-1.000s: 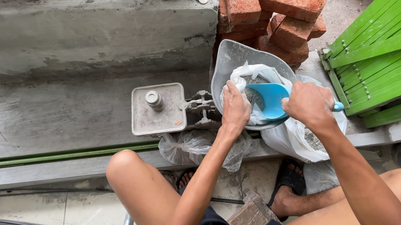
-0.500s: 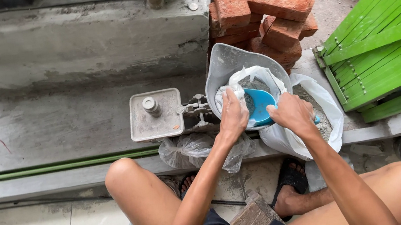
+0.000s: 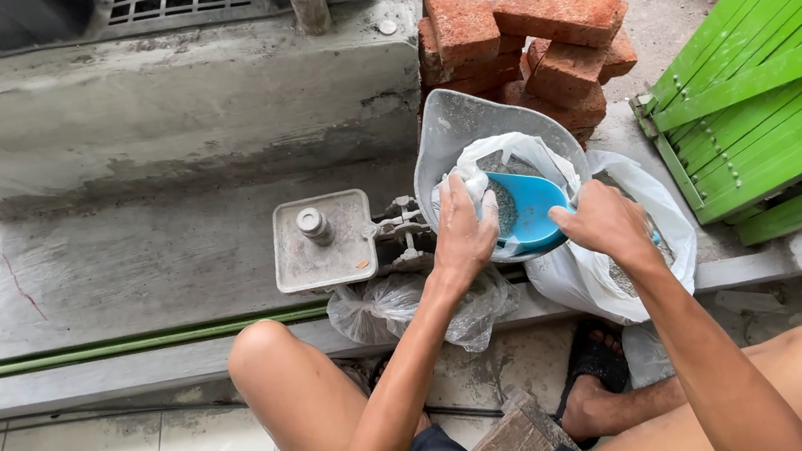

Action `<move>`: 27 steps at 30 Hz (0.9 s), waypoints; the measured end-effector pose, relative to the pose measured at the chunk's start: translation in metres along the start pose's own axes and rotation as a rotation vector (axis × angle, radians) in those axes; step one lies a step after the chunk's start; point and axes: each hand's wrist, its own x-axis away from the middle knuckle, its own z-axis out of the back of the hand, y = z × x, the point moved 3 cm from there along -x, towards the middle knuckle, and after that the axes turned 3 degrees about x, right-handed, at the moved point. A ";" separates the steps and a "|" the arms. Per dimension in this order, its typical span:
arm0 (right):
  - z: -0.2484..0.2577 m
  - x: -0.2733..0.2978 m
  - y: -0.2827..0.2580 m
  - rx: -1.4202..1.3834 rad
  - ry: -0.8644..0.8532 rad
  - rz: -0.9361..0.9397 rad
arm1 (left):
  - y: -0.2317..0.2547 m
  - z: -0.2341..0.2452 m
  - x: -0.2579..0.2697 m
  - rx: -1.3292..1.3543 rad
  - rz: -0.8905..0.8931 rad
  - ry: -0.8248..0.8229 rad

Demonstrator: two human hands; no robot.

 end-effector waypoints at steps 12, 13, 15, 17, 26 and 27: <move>-0.022 -0.044 0.055 -0.099 -0.008 0.013 | 0.049 0.039 0.007 -0.118 -0.153 0.201; -0.018 -0.042 0.056 -0.096 -0.010 0.014 | 0.049 0.039 0.008 -0.118 -0.150 0.203; -0.007 -0.038 0.056 -0.092 0.032 0.025 | 0.047 0.041 0.008 -0.196 -0.108 0.252; 0.015 -0.017 0.035 -0.024 0.025 -0.024 | 0.040 0.031 0.010 -0.329 -0.126 0.297; 0.047 0.015 0.022 0.052 0.052 -0.104 | 0.016 0.033 0.005 -0.624 -0.175 0.310; 0.051 0.019 0.022 0.090 0.072 -0.128 | 0.010 0.033 0.002 -0.681 -0.105 0.316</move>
